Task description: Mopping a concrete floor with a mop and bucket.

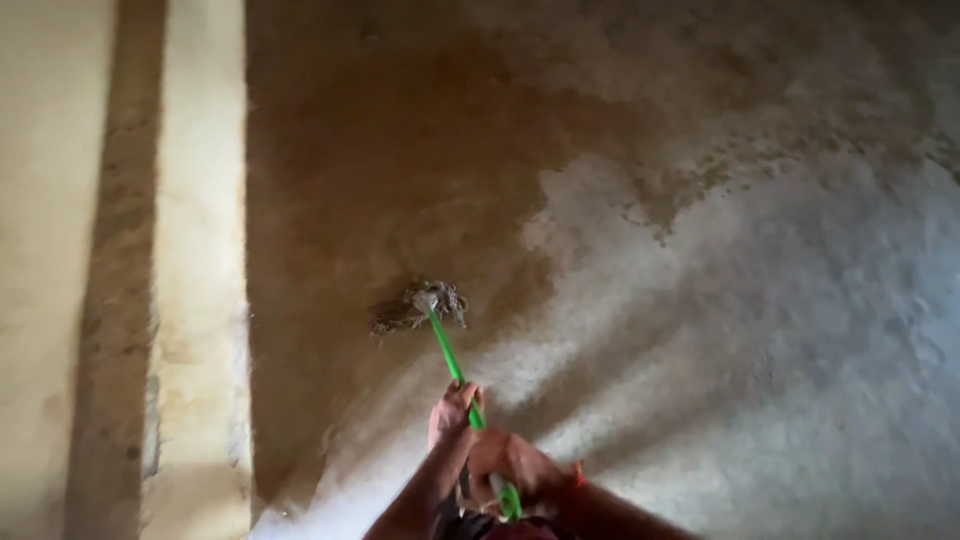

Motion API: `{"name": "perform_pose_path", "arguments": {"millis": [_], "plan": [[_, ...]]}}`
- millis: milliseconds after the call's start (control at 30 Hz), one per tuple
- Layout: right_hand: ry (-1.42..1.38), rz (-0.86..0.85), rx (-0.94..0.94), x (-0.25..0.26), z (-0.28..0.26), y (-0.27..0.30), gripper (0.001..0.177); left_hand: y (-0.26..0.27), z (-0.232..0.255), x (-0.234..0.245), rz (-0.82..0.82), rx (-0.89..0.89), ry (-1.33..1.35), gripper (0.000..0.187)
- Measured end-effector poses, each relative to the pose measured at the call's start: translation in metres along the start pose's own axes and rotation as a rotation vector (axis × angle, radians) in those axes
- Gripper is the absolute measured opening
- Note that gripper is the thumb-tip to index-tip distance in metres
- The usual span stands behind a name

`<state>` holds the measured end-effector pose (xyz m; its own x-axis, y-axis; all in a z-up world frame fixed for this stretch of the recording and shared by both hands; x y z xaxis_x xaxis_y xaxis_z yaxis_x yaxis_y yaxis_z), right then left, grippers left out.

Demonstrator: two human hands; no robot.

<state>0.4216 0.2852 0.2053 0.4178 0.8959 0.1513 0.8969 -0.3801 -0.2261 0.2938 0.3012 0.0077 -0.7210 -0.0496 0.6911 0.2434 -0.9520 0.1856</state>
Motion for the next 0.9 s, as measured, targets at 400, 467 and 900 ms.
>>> {"name": "perform_pose_path", "arguments": {"millis": [400, 467, 900], "plan": [[0.284, 0.44, -0.111, 0.115, -0.082, 0.036, 0.022, -0.109, 0.132, -0.139, -0.273, -0.307, 0.048, 0.011], [0.353, 0.526, -0.123, 0.133, -0.092, 0.042, 0.021, -0.126, 0.158, -0.164, -0.312, -0.369, 0.046, 0.011], [0.375, 0.792, -0.107, 0.223, 0.053, 0.119, 0.013, -0.171, 0.217, -0.209, -0.509, -0.56, -0.209, 0.016]]}}
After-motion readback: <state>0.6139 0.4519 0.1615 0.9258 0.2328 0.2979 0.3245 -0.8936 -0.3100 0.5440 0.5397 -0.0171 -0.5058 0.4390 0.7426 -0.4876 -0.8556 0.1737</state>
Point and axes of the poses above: each hand's wrist, its own y-axis away from the middle knuckle, its own x-axis out of the back of the hand, z = x × y, the point moved 5 cm from there along -y, towards the middle knuckle, and after that the axes turned 2 degrees about x, right-handed, at the moved point
